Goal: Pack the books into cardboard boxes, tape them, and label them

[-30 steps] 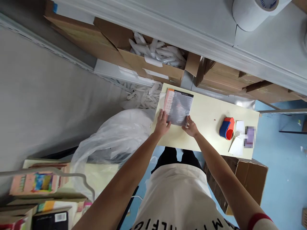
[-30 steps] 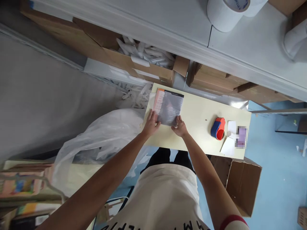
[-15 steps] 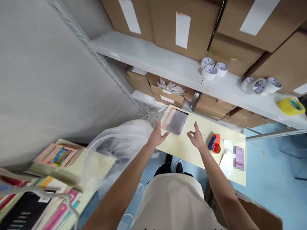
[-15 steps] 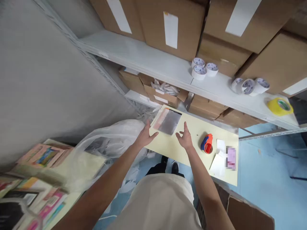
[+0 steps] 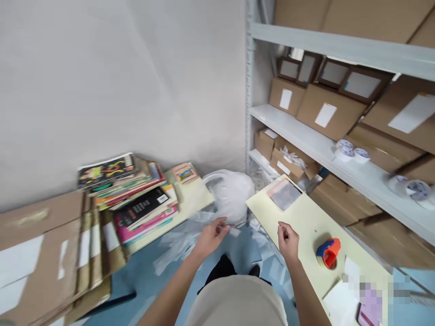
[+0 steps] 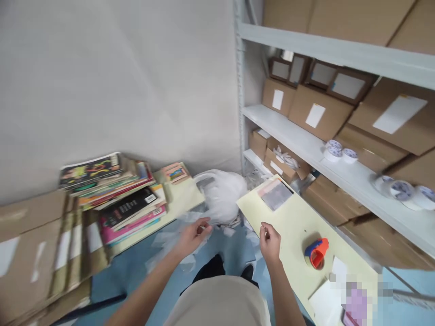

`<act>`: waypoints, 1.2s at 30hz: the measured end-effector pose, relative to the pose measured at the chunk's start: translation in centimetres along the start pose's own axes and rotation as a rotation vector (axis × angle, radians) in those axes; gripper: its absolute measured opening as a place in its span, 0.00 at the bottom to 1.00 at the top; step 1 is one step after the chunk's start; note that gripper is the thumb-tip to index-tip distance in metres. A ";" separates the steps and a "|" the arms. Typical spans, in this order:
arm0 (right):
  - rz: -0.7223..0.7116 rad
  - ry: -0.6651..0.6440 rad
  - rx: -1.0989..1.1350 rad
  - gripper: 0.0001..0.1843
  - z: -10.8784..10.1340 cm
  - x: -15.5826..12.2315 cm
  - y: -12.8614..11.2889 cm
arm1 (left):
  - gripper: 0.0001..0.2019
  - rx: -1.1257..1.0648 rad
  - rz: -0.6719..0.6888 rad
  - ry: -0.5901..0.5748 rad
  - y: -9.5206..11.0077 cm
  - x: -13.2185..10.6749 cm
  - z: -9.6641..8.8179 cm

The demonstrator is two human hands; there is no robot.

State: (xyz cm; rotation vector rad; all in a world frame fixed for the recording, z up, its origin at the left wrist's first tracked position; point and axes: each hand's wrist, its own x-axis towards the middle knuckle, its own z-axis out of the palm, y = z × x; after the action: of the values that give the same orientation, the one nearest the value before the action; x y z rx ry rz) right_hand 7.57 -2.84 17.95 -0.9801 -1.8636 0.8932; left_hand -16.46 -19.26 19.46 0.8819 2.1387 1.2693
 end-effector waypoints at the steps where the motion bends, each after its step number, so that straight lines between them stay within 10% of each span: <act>1: -0.025 -0.038 -0.002 0.19 0.7 -0.2 -0.4 | 0.20 -0.006 -0.016 0.038 -0.8 -1.1 -1.2; 13: -0.383 -0.416 -0.004 0.21 16.4 -7.1 -9.5 | 0.23 -0.088 -0.206 0.357 -11.0 -15.2 -16.7; 20: -0.475 -0.909 -0.107 0.19 25.3 -15.0 -15.2 | 0.22 -0.233 -0.380 0.620 -19.2 -21.4 -23.1; 24: -0.324 -1.136 -0.035 0.20 30.2 -17.0 -18.0 | 0.27 -0.506 -0.511 0.789 -21.9 -23.1 -24.6; 29: 0.188 -1.328 0.297 0.30 37.7 -19.1 -20.7 | 0.20 -1.019 -0.709 0.966 -22.9 -23.6 -25.7; 36: 0.562 -1.293 0.447 0.39 48.3 -21.4 -22.6 | 0.06 -1.358 -0.811 1.245 -22.6 -21.0 -27.5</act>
State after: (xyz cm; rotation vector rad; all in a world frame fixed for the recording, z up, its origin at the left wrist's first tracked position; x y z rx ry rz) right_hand -34.39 -41.45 10.46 -0.6375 -2.1459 2.5953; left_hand -27.71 -58.55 13.32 -1.4461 1.1896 2.3564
